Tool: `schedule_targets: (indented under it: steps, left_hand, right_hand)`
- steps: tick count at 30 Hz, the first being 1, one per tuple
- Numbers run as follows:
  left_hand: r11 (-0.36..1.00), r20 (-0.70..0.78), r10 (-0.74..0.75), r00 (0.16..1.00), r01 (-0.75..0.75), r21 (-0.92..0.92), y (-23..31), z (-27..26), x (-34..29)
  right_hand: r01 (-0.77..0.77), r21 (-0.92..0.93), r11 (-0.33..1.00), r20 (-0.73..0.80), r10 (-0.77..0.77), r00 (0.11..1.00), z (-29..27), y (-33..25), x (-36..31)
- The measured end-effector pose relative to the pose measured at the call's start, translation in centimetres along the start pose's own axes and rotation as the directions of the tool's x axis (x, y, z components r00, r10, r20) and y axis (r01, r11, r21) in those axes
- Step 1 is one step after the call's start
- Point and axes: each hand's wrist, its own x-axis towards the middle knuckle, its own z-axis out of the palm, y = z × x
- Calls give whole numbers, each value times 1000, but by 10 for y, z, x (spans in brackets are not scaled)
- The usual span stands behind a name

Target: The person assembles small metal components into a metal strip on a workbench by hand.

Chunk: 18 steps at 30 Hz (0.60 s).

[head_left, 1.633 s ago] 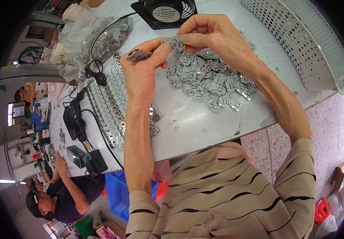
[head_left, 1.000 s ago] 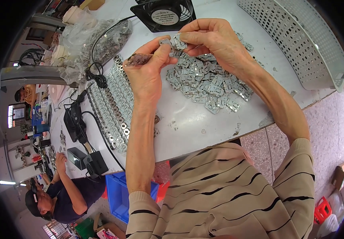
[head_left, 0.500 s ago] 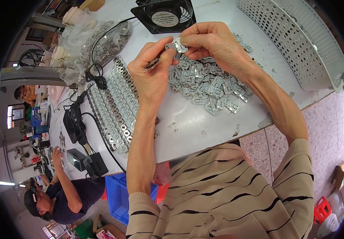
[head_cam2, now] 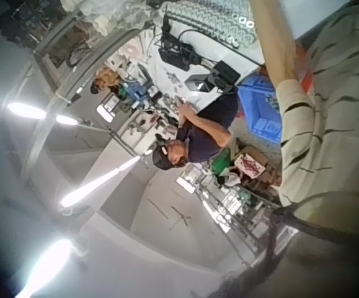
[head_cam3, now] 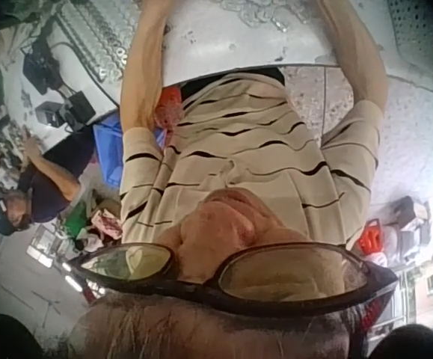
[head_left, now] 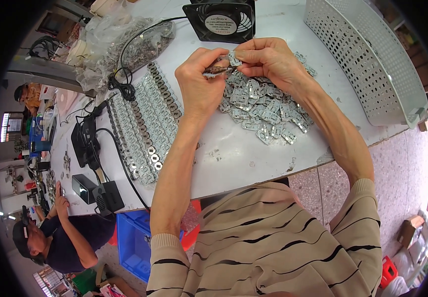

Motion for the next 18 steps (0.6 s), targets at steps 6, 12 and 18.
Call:
schedule_targets:
  steps: [6,12,18]
  left_hand:
    - [998,5,-47,999,47,-30,-15,-2,2]
    - [998,-20,-65,998,65,27,-22,-2,3]
    - [999,-48,0,999,1,35,-28,1,7]
  right_hand:
    - [-5,-22,1000,18,6,1000,2,6,11]
    - [13,-15,1000,45,-12,999,-1,13,22]
    - [17,-17,1000,27,-17,999,0,13,24]
